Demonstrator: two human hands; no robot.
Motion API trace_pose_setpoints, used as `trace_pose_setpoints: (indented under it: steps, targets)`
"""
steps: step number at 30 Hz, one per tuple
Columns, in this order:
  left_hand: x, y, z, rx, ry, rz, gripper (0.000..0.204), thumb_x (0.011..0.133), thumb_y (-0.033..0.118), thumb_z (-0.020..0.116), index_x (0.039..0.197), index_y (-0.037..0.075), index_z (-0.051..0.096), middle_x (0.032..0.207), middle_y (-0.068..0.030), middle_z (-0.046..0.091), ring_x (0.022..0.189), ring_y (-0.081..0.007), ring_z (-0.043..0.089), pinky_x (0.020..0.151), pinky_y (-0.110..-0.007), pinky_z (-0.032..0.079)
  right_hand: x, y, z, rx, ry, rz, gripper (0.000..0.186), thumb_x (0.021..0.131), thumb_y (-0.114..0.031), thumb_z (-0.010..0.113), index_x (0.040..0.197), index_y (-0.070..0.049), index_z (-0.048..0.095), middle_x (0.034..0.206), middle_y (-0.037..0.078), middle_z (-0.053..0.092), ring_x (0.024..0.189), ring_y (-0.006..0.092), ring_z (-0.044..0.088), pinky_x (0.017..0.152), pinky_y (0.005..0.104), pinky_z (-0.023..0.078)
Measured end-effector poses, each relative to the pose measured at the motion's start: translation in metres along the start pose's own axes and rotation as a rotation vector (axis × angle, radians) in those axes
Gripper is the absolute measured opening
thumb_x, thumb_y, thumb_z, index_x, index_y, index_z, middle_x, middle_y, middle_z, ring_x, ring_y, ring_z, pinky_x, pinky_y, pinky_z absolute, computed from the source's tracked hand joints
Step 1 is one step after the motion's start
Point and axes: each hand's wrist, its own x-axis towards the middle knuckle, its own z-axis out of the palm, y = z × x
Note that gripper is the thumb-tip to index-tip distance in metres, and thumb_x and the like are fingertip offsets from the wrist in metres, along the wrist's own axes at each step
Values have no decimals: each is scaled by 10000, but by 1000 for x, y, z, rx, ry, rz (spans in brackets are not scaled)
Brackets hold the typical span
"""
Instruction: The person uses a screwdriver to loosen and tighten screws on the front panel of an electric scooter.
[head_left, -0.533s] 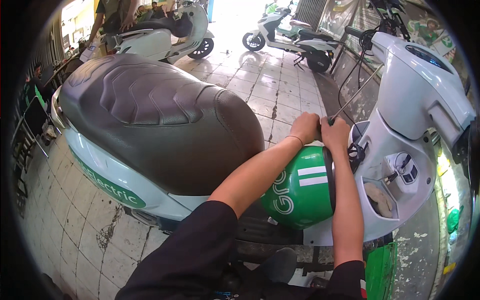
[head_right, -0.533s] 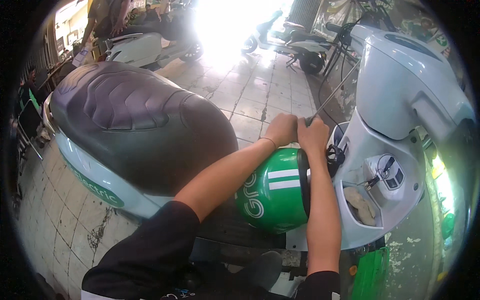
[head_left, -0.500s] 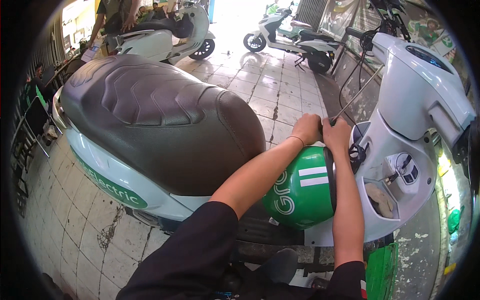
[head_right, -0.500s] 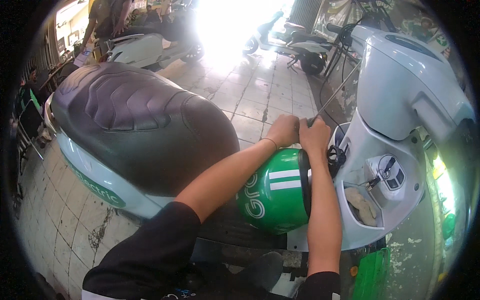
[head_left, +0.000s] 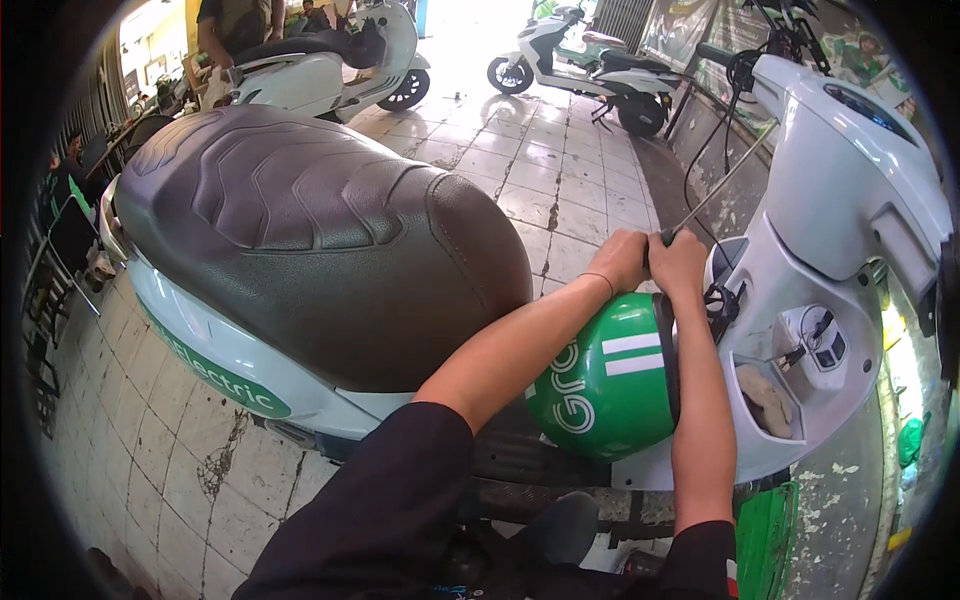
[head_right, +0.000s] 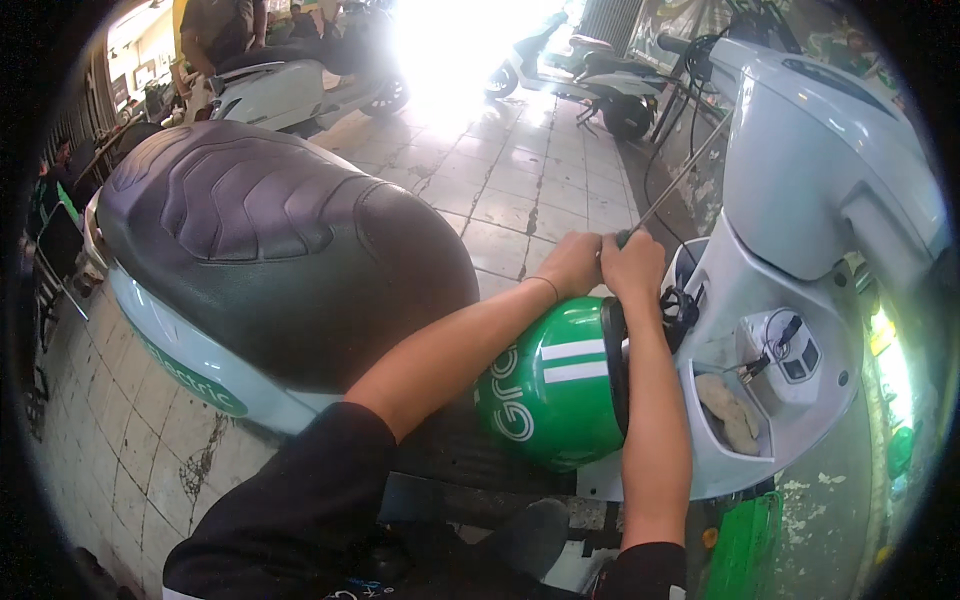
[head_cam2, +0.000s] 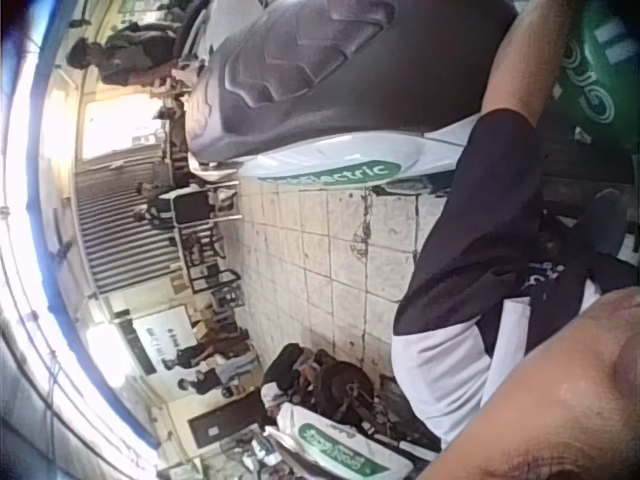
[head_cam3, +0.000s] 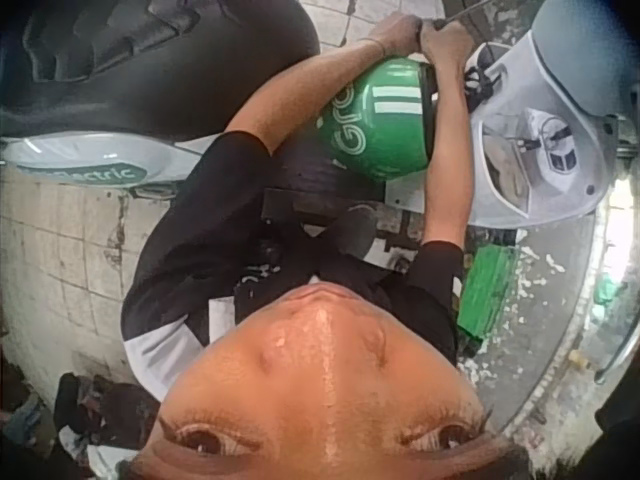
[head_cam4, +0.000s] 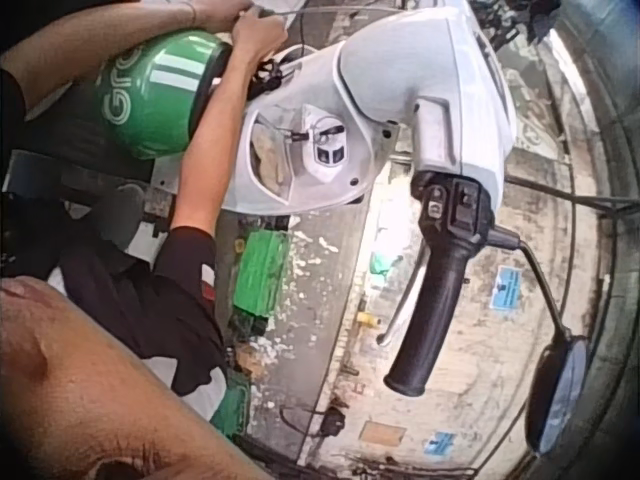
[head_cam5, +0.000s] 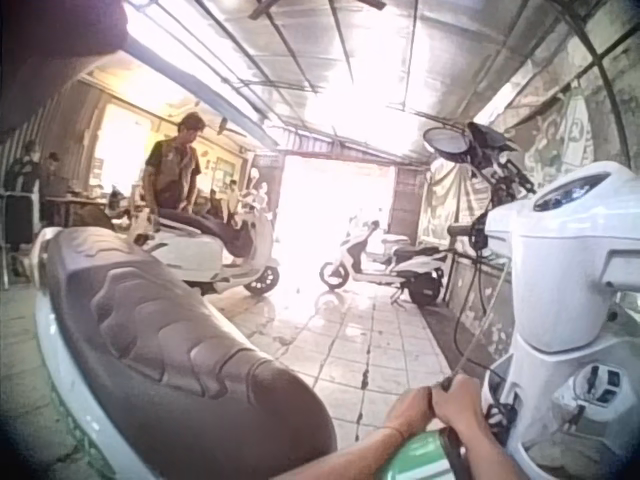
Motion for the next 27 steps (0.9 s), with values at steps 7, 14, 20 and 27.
trace_pose_setpoints:
  steps: [7, 14, 20, 27]
  targets:
    - [6, -7, -1, -115, -97, -59, 326, 736, 177, 751, 945, -62, 682, 875, -218, 711, 864, -353, 695, 806, -423, 531, 1, 2, 5, -99, 44, 64, 532, 843, -423, 653, 894, 106, 674, 858, 331, 664, 899, 473, 658, 835, 494, 518]
    - [10, -23, 2, -237, -181, 122, 348, 731, 207, 741, 938, -65, 680, 844, -241, 698, 809, -366, 688, 747, -427, 520, 3, 1, -3, -54, -29, 98, 528, 838, -414, 645, 915, 107, 685, 955, 330, 665, 973, 453, 653, 903, 467, 510]
    - [5, -5, -6, 42, -43, 73, 332, 689, 248, 772, 864, -28, 710, 856, -265, 674, 843, -419, 663, 780, -461, 524, 0, -3, -6, 48, -74, 73, 492, 787, -376, 661, 923, 97, 682, 965, 342, 658, 969, 444, 656, 894, 463, 512]
    - [6, 1, -12, 72, -39, -35, 331, 694, 259, 754, 864, -23, 718, 879, -267, 676, 854, -416, 666, 802, -455, 530, -3, -10, -8, -66, -102, 201, 609, 801, -490, 674, 982, 92, 683, 1007, 325, 665, 1006, 439, 652, 900, 462, 518]
